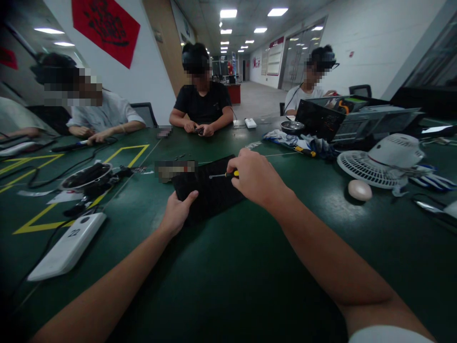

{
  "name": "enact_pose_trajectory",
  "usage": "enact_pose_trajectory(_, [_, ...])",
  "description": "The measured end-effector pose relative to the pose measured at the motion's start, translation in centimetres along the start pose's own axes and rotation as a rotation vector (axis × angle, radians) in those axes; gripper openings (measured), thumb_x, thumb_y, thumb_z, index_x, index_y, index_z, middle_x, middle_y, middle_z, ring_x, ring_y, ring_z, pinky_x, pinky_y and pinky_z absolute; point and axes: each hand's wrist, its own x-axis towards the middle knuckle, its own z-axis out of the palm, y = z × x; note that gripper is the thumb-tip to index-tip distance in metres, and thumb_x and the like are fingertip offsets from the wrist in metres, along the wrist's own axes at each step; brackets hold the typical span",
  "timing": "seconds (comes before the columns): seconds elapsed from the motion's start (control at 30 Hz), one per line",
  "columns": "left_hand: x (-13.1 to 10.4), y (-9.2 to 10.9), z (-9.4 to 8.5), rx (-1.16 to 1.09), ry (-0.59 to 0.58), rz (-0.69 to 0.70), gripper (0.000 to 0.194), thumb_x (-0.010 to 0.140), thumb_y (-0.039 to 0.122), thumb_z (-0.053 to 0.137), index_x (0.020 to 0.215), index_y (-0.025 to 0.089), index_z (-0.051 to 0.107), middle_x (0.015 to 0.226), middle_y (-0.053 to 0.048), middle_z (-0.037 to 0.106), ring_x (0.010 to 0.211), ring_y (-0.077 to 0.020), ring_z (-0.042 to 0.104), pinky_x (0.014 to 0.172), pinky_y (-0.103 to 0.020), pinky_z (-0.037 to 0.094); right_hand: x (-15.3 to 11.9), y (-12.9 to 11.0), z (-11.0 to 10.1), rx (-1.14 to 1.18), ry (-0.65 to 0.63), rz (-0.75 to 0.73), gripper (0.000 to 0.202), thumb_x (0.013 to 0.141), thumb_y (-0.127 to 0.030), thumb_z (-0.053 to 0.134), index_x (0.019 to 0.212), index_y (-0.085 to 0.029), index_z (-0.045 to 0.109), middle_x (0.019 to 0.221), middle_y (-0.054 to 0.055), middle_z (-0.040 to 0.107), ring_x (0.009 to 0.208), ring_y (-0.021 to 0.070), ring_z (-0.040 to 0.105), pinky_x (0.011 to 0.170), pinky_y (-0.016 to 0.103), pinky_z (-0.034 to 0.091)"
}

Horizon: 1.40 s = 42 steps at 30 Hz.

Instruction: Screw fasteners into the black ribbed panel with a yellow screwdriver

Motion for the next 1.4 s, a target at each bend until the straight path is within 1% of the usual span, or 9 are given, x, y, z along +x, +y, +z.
enact_pose_trajectory(0.2, [-0.23, 0.18, 0.12, -0.021, -0.006, -0.002, 0.054, 0.072, 0.046, 0.095, 0.113, 0.017, 0.077, 0.112, -0.013, 0.083, 0.107, -0.0329, 0.078, 0.107, -0.054, 0.060, -0.19, -0.16, -0.14, 0.018, -0.020, -0.016, 0.028, 0.089, -0.010, 0.073, 0.110, -0.020, 0.090, 0.111, 0.013, 0.073, 0.098, 0.0268, 0.067, 0.087, 0.038, 0.049])
enact_pose_trajectory(0.47, [-0.10, 0.02, -0.02, -0.029, -0.004, 0.007, 0.051, 0.073, 0.044, 0.095, 0.113, 0.016, 0.077, 0.111, -0.013, 0.083, 0.103, -0.0319, 0.079, 0.106, -0.054, 0.060, -0.11, -0.02, -0.23, 0.014, -0.031, -0.001, 0.026, 0.094, -0.017, 0.073, 0.113, -0.020, 0.090, 0.116, 0.014, 0.073, 0.103, 0.0295, 0.068, 0.088, 0.041, 0.051])
enact_pose_trajectory(0.73, [-0.01, -0.11, -0.19, -0.031, -0.020, -0.018, 0.052, 0.074, 0.044, 0.094, 0.116, 0.018, 0.077, 0.114, -0.013, 0.083, 0.106, -0.0324, 0.079, 0.106, -0.053, 0.060, -0.06, -0.11, -0.50, 0.011, -0.036, -0.017, 0.020, 0.095, -0.020, 0.073, 0.109, -0.021, 0.089, 0.109, 0.011, 0.076, 0.100, 0.0280, 0.068, 0.084, 0.039, 0.047])
enact_pose_trajectory(0.87, [0.27, -0.38, -0.44, 0.003, 0.002, -0.013, 0.057, 0.072, 0.049, 0.096, 0.116, 0.017, 0.077, 0.110, -0.013, 0.084, 0.102, -0.0320, 0.079, 0.104, -0.054, 0.060, -0.13, -0.47, -0.58, 0.008, -0.050, -0.013, 0.022, 0.100, -0.024, 0.067, 0.105, -0.021, 0.089, 0.108, 0.011, 0.076, 0.097, 0.0258, 0.068, 0.080, 0.037, 0.045])
enact_pose_trajectory(1.0, [0.47, -0.56, -0.60, -0.024, -0.001, -0.011, 0.062, 0.069, 0.049, 0.098, 0.117, 0.017, 0.077, 0.107, -0.012, 0.083, 0.101, -0.0312, 0.079, 0.103, -0.053, 0.061, -0.06, -0.42, -0.52, 0.023, -0.063, -0.024, 0.023, 0.102, -0.022, 0.064, 0.101, -0.021, 0.087, 0.106, 0.010, 0.076, 0.091, 0.0229, 0.067, 0.077, 0.036, 0.043])
enact_pose_trajectory(1.17, [0.23, -0.23, -0.49, -0.027, 0.010, -0.027, 0.060, 0.069, 0.047, 0.098, 0.117, 0.017, 0.077, 0.109, -0.012, 0.083, 0.102, -0.0312, 0.079, 0.104, -0.053, 0.061, 0.10, 0.07, -0.31, 0.039, -0.080, -0.006, 0.018, 0.096, -0.019, 0.071, 0.103, -0.021, 0.087, 0.105, 0.010, 0.076, 0.093, 0.0241, 0.067, 0.078, 0.035, 0.045])
enact_pose_trajectory(1.23, [0.09, -0.04, -0.40, -0.012, 0.010, -0.028, 0.060, 0.070, 0.047, 0.097, 0.117, 0.017, 0.077, 0.108, -0.012, 0.083, 0.102, -0.0310, 0.079, 0.105, -0.053, 0.061, 0.09, 0.18, -0.27, 0.022, -0.082, -0.010, 0.023, 0.092, -0.015, 0.072, 0.108, -0.022, 0.087, 0.108, 0.010, 0.076, 0.096, 0.0253, 0.068, 0.080, 0.036, 0.046])
enact_pose_trajectory(1.3, [-0.02, 0.11, -0.30, -0.007, 0.004, -0.024, 0.059, 0.070, 0.047, 0.097, 0.116, 0.016, 0.077, 0.107, -0.011, 0.083, 0.102, -0.0309, 0.079, 0.106, -0.054, 0.060, 0.05, 0.22, -0.30, 0.001, -0.084, -0.019, 0.026, 0.091, -0.014, 0.071, 0.110, -0.022, 0.088, 0.111, 0.011, 0.076, 0.099, 0.0270, 0.069, 0.081, 0.037, 0.046])
enact_pose_trajectory(1.4, [-0.08, 0.16, -0.18, -0.014, -0.005, -0.009, 0.058, 0.071, 0.046, 0.096, 0.117, 0.016, 0.076, 0.112, -0.012, 0.083, 0.104, -0.0310, 0.079, 0.108, -0.054, 0.059, -0.04, 0.19, -0.48, -0.026, -0.077, -0.006, 0.025, 0.095, -0.020, 0.070, 0.111, -0.024, 0.089, 0.113, 0.012, 0.077, 0.101, 0.0294, 0.069, 0.081, 0.039, 0.047])
